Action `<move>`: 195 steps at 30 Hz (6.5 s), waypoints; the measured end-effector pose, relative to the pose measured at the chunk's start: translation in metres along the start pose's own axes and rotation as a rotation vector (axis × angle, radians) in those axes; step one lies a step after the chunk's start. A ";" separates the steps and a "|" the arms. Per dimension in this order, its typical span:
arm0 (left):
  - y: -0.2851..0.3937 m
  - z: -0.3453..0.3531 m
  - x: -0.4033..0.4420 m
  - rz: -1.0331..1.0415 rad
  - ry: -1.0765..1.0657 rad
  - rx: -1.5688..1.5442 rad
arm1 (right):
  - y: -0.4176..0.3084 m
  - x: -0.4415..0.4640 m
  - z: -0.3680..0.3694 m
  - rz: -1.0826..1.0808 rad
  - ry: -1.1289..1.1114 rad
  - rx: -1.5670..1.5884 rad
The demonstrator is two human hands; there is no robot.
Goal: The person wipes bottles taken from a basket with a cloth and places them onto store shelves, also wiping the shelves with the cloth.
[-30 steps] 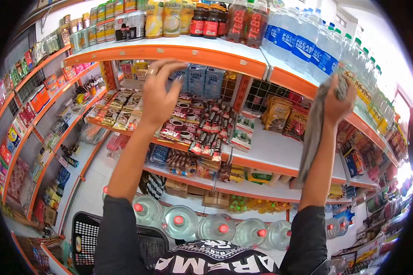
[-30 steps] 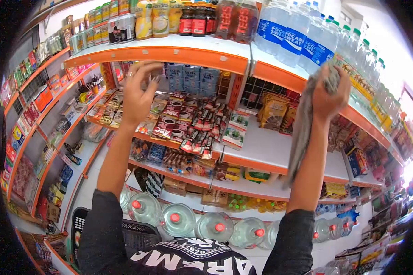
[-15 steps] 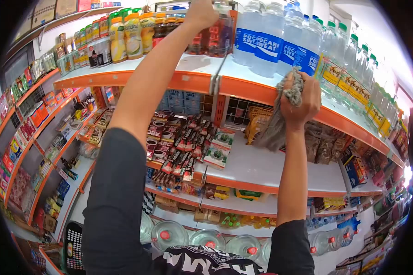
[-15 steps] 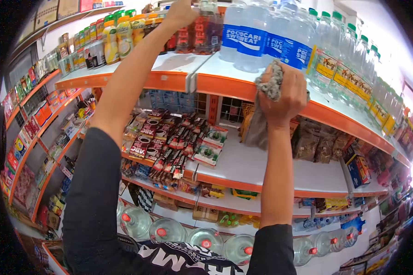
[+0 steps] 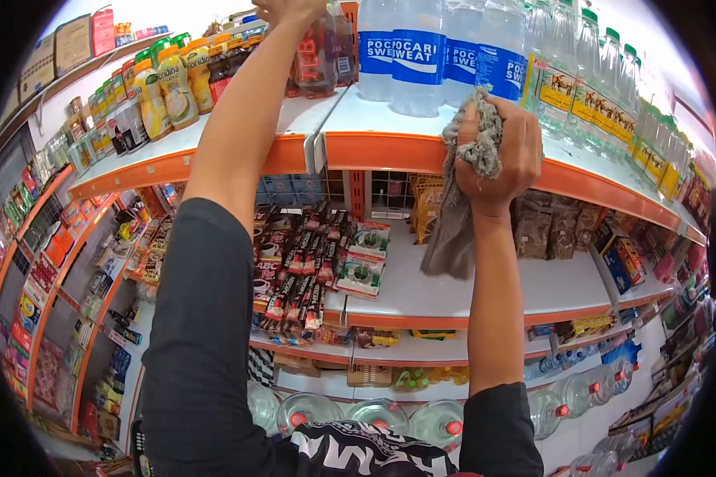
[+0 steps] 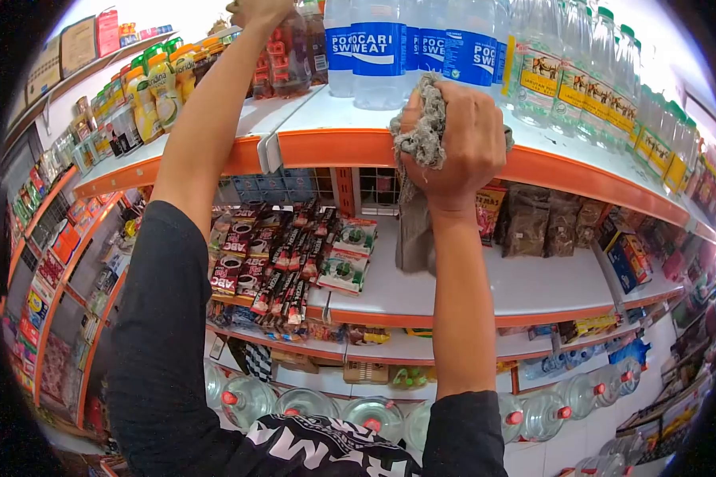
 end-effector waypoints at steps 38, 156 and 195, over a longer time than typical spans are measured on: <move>-0.062 -0.349 -0.184 -0.105 0.236 -0.603 | 0.001 -0.002 0.000 -0.003 -0.026 -0.063; -0.042 0.082 0.058 -0.471 -0.478 -0.087 | 0.003 -0.007 0.006 0.037 0.007 -0.039; -0.068 0.072 0.069 -0.122 0.047 0.218 | 0.009 -0.008 0.012 -0.056 0.126 -0.073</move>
Point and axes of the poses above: each hand's wrist, its own x-axis towards the middle knuckle, its own z-axis out of the palm, y = z × x, the point moved 1 cm from there along x, towards the middle knuckle, and after that the axes turned 9 degrees about -y, right-handed, at the moved point
